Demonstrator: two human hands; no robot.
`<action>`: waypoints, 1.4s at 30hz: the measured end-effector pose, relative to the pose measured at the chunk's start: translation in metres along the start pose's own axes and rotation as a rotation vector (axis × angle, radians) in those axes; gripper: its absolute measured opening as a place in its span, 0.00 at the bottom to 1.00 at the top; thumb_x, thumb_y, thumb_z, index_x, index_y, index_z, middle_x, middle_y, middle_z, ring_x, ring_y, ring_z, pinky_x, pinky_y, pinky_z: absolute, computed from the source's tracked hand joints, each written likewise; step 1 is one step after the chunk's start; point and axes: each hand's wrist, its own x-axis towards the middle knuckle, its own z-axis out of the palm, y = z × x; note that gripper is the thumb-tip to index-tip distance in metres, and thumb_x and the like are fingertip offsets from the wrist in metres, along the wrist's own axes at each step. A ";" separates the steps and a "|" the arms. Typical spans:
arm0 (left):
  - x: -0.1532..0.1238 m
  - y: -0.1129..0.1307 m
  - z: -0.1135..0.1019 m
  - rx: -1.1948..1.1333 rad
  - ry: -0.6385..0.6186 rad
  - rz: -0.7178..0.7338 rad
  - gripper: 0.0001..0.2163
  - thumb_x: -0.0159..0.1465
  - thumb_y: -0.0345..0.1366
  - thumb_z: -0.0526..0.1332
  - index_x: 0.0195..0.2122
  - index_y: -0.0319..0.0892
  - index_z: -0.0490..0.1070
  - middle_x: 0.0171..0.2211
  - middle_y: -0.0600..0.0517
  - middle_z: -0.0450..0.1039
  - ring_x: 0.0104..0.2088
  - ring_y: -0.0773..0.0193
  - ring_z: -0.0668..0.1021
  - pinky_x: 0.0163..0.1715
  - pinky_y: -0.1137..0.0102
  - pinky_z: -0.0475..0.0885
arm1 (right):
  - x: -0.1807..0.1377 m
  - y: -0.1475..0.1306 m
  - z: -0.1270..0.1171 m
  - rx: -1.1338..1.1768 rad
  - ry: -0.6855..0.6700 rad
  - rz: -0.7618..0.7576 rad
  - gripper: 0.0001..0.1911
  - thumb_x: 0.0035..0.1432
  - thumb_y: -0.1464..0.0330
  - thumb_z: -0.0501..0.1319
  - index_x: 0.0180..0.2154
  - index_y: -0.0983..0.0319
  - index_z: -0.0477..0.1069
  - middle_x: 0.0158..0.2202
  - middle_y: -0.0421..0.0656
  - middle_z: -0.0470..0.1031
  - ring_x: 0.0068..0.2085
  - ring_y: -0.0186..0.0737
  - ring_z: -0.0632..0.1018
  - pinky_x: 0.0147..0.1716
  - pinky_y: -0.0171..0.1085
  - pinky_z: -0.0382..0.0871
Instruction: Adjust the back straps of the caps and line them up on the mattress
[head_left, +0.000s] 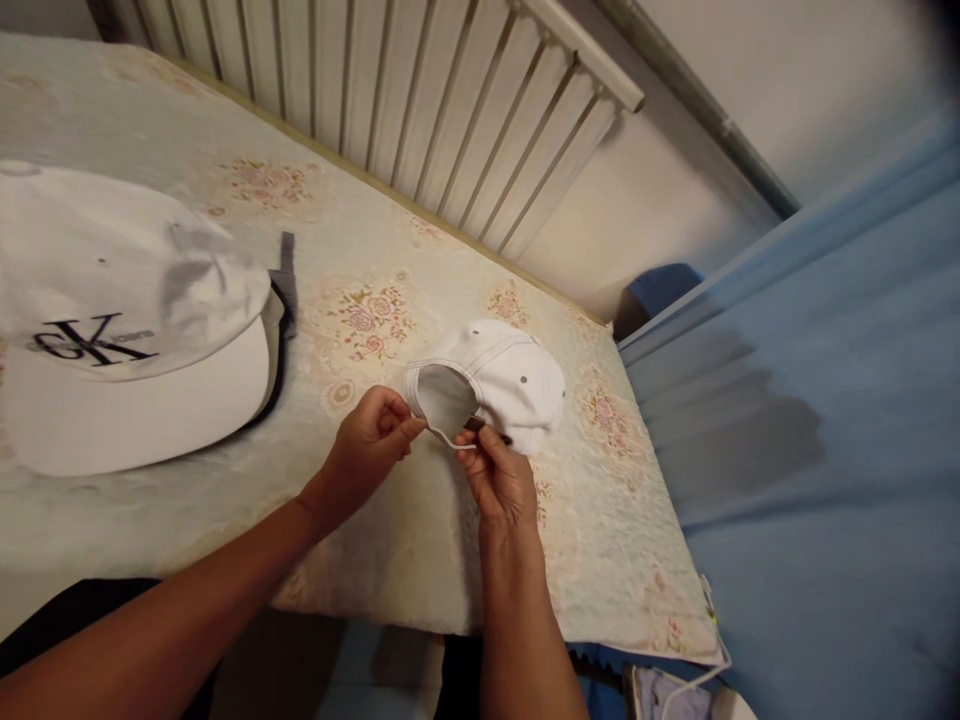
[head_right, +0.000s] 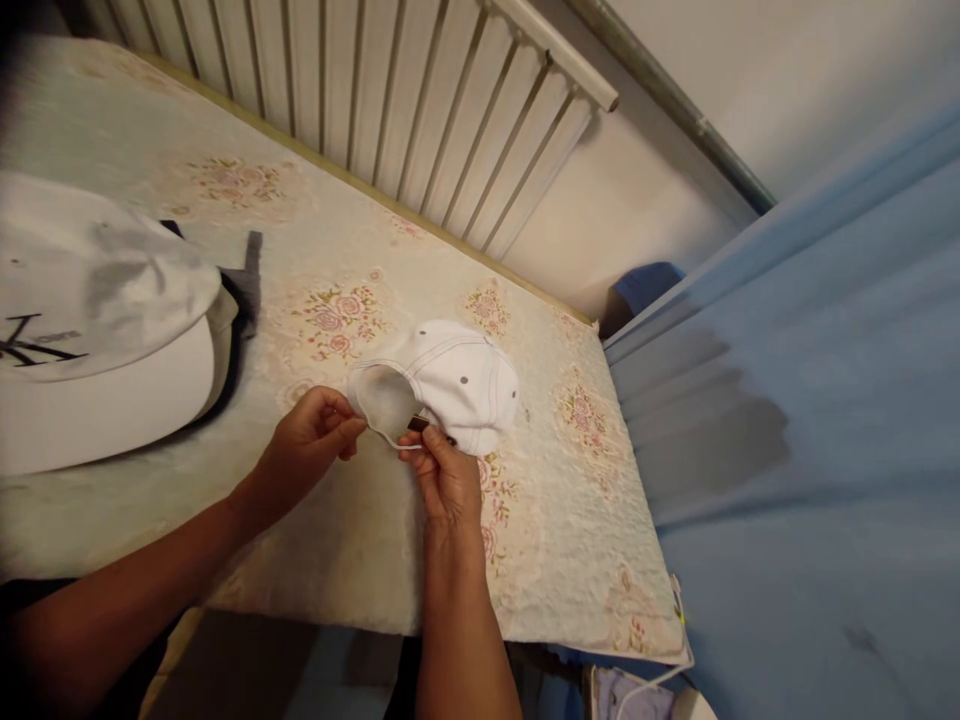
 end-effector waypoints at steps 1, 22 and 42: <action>-0.001 -0.001 0.002 -0.013 -0.047 -0.029 0.13 0.57 0.42 0.67 0.31 0.43 0.63 0.19 0.61 0.66 0.19 0.70 0.70 0.21 0.74 0.64 | 0.000 0.000 0.000 0.001 -0.005 0.003 0.12 0.42 0.71 0.75 0.31 0.66 0.78 0.26 0.42 0.80 0.26 0.35 0.80 0.22 0.30 0.77; 0.008 -0.014 0.009 -0.396 -0.324 -0.164 0.09 0.59 0.39 0.66 0.29 0.42 0.68 0.20 0.58 0.69 0.22 0.69 0.69 0.26 0.72 0.63 | -0.001 0.010 0.005 0.071 -0.043 -0.003 0.14 0.43 0.74 0.73 0.35 0.63 0.77 0.29 0.40 0.80 0.27 0.32 0.77 0.23 0.29 0.72; 0.013 -0.013 0.007 -0.522 -0.247 -0.238 0.11 0.57 0.40 0.67 0.29 0.43 0.65 0.21 0.58 0.68 0.22 0.70 0.70 0.25 0.73 0.64 | -0.003 0.012 0.008 0.002 0.047 0.084 0.10 0.40 0.73 0.71 0.28 0.63 0.73 0.26 0.38 0.77 0.25 0.29 0.75 0.24 0.29 0.72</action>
